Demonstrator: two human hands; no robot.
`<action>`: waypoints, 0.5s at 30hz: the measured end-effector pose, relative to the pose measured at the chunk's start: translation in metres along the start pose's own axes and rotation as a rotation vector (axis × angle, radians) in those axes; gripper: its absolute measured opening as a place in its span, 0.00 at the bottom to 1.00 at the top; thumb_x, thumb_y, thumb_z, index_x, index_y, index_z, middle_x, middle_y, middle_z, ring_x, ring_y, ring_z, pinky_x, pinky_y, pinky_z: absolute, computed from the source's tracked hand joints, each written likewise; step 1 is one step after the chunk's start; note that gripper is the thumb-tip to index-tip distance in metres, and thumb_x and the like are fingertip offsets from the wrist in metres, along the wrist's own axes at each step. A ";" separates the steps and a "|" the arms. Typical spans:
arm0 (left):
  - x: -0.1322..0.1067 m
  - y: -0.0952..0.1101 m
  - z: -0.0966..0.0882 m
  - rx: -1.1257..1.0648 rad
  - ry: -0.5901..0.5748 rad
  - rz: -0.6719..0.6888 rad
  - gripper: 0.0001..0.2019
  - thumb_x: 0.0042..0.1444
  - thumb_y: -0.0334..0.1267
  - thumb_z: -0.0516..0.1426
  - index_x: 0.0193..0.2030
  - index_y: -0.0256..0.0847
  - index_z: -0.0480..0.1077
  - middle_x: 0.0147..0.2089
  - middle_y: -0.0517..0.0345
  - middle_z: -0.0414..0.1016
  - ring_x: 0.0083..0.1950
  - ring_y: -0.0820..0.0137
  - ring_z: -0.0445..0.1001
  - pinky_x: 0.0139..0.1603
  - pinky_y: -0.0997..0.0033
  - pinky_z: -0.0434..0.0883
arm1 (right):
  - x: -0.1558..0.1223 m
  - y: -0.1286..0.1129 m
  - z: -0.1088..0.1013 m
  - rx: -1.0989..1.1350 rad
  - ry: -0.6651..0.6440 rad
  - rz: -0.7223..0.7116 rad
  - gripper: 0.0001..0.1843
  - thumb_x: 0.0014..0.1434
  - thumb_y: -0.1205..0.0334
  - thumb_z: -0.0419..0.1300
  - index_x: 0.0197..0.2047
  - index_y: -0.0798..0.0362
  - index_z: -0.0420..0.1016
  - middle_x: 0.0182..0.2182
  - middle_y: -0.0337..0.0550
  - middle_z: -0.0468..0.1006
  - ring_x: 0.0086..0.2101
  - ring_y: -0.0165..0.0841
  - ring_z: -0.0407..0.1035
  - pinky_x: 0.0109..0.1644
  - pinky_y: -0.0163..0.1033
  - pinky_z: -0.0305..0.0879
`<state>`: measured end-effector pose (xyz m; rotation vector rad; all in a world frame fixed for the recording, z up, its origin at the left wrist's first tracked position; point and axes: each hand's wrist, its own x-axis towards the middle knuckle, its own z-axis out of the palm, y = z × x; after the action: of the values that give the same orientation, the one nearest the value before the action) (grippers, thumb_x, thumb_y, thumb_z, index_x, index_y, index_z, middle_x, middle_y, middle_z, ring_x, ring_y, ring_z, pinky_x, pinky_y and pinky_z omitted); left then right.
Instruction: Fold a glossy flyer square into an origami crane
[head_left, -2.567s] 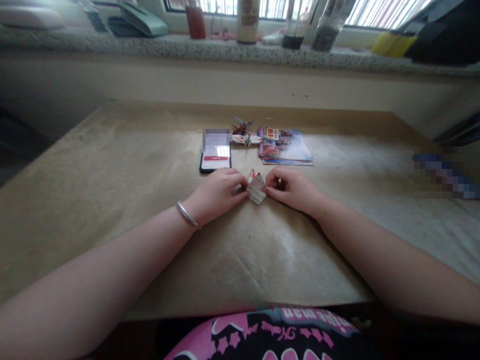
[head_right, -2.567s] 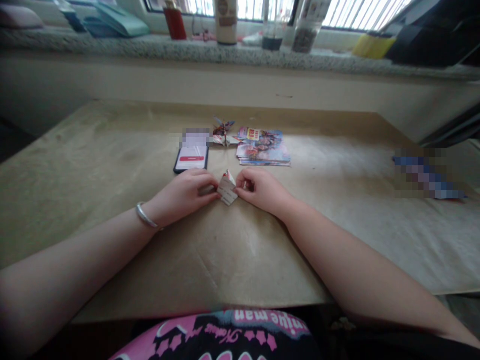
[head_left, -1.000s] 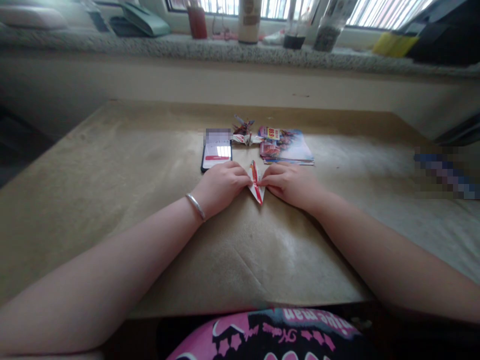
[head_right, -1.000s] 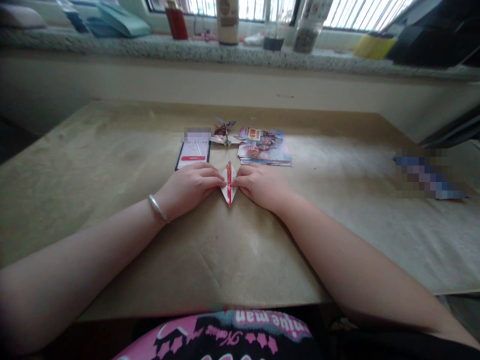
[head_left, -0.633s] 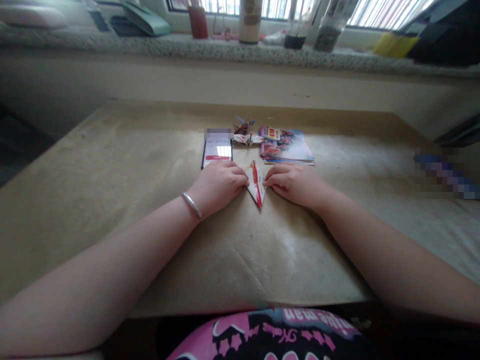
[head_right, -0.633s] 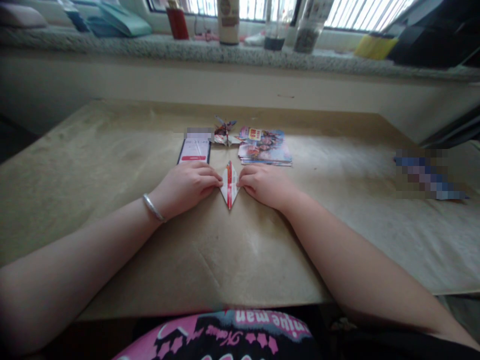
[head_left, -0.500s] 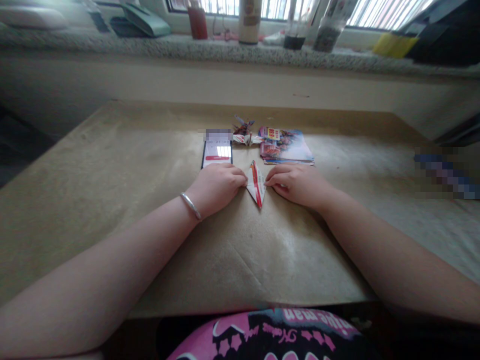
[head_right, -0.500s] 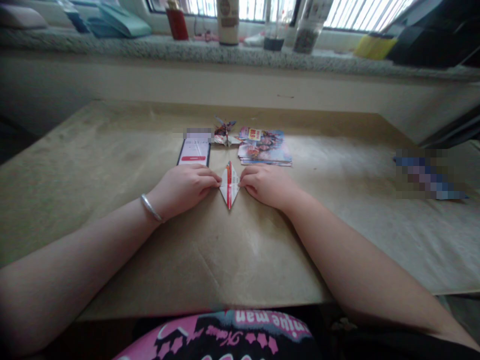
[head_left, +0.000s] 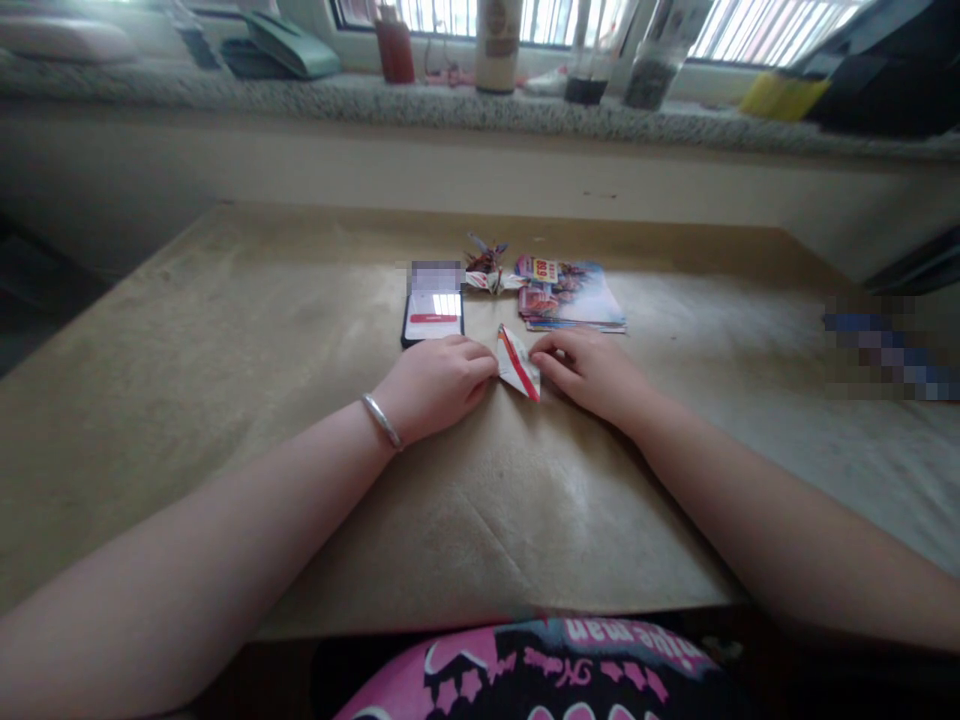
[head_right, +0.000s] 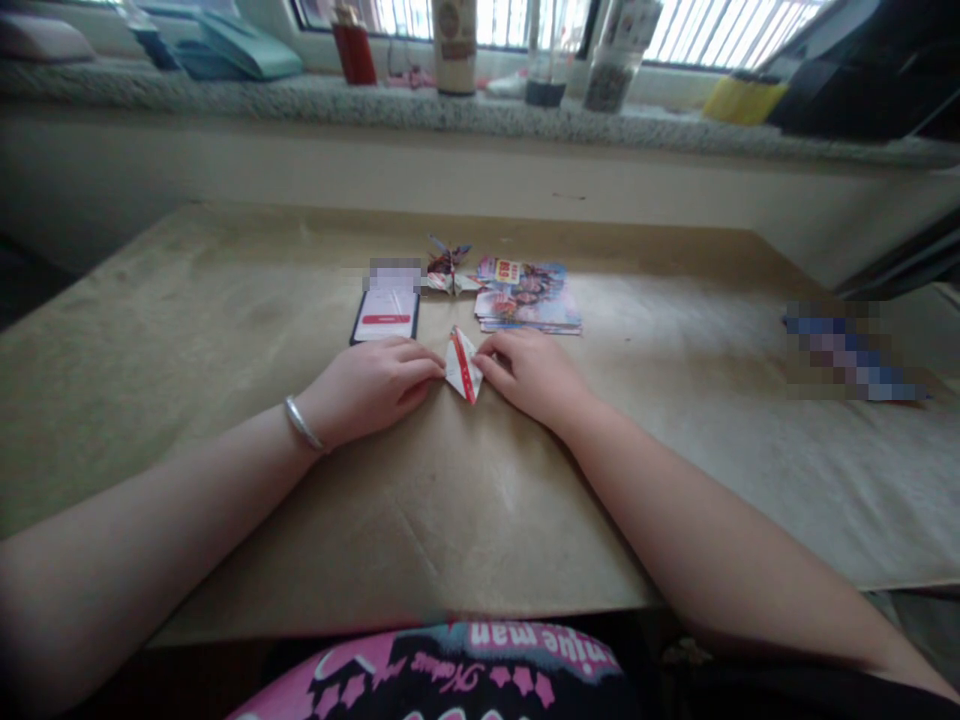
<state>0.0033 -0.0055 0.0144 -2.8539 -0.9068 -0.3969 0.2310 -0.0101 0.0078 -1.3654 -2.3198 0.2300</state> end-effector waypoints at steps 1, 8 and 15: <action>0.000 0.000 0.001 -0.003 0.009 0.020 0.12 0.60 0.33 0.51 0.43 0.39 0.75 0.44 0.53 0.78 0.43 0.66 0.74 0.44 0.67 0.72 | 0.000 -0.001 0.001 0.008 -0.006 0.000 0.15 0.62 0.55 0.53 0.39 0.52 0.78 0.37 0.46 0.80 0.40 0.39 0.71 0.46 0.44 0.65; -0.001 0.000 0.005 -0.064 0.038 0.049 0.12 0.62 0.35 0.51 0.45 0.41 0.75 0.45 0.53 0.77 0.44 0.67 0.74 0.45 0.67 0.71 | -0.001 0.006 0.010 -0.066 -0.001 -0.084 0.21 0.57 0.52 0.61 0.50 0.55 0.77 0.51 0.52 0.75 0.51 0.44 0.67 0.58 0.51 0.62; 0.000 0.000 0.004 -0.077 0.052 -0.008 0.13 0.62 0.39 0.51 0.49 0.38 0.73 0.51 0.50 0.75 0.54 0.61 0.70 0.57 0.58 0.67 | -0.001 0.012 0.005 -0.020 -0.076 -0.231 0.23 0.56 0.50 0.62 0.53 0.50 0.76 0.51 0.49 0.74 0.52 0.44 0.66 0.58 0.52 0.62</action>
<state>0.0042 -0.0043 0.0106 -2.8947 -0.9138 -0.5152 0.2387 -0.0050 -0.0015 -1.1024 -2.5236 0.1898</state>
